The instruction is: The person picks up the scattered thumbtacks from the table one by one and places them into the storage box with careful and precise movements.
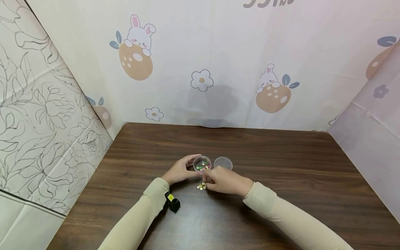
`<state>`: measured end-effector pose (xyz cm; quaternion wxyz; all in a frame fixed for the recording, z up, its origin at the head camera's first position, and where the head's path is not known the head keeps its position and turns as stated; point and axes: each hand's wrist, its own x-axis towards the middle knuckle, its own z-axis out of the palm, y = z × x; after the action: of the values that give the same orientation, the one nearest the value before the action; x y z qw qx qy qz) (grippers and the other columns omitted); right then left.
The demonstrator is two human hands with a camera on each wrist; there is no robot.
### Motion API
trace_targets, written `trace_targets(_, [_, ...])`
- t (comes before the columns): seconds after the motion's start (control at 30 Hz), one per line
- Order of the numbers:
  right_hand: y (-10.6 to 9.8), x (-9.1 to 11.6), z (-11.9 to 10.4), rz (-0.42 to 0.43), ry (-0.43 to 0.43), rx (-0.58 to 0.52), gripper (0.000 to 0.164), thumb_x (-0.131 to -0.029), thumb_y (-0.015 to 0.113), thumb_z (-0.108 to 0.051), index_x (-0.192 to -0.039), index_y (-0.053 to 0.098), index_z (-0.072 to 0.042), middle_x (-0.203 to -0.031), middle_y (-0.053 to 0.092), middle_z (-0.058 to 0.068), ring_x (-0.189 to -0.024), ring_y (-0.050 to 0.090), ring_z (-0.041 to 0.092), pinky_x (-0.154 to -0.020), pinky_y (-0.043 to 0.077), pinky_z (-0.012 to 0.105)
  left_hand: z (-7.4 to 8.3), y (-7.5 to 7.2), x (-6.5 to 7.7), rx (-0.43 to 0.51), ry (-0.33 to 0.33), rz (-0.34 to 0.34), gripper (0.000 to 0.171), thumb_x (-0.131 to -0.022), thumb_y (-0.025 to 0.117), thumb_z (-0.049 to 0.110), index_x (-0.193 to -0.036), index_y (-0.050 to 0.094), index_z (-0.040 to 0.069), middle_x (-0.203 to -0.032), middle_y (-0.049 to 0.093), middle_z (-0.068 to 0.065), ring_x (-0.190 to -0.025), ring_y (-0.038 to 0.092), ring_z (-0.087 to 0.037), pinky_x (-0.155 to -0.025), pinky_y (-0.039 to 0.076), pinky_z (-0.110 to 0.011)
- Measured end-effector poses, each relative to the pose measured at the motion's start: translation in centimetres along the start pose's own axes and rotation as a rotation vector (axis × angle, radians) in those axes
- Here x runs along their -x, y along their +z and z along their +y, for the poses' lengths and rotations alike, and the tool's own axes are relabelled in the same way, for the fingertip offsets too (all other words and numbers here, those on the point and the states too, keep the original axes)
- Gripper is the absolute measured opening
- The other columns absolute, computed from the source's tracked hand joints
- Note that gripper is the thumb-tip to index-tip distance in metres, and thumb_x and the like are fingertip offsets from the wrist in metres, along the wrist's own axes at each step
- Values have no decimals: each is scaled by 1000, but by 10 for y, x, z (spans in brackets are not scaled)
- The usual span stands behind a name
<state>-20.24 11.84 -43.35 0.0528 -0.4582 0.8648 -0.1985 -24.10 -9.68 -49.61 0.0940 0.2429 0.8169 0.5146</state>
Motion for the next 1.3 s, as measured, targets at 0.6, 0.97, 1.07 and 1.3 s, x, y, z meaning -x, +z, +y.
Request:
trace_targets(0.6, [12,-4,-3,-39,17,59,8,-82,67,-10,-85,61,-14,-65,55,-11,-53,46,-2,-46,41,17,0,-3,0,17,3,-11,73,-76,76,36,-140,42,22,-134,48,5,-115,48,-9,-100,43,-38])
trace_targets(0.97, [16,-3,-6,-8,20,142,10,-80,66,-8,-77,59,-14,-65,53,-10,-54,44,-1,-47,42,19,-2,-2,0,36,4,-5,72,-75,78,33,-137,44,27,-133,49,5,-114,49,-8,-100,43,-38])
trace_targets(1.07, [16,-3,-7,-6,27,148,13,-81,66,-8,-74,57,-15,-62,51,-11,-52,43,-1,-45,40,19,0,-1,1,38,13,-3,71,-75,78,31,-138,44,24,-134,50,2,-115,50,-11,-100,43,-40])
trace_targets(1.3, [16,-3,-7,-16,37,138,16,-82,65,-10,-72,54,-16,-59,46,-12,-49,40,-2,-43,37,17,25,-5,8,61,48,-21,70,-79,75,20,-139,42,7,-135,48,-15,-118,48,-29,-100,41,-49])
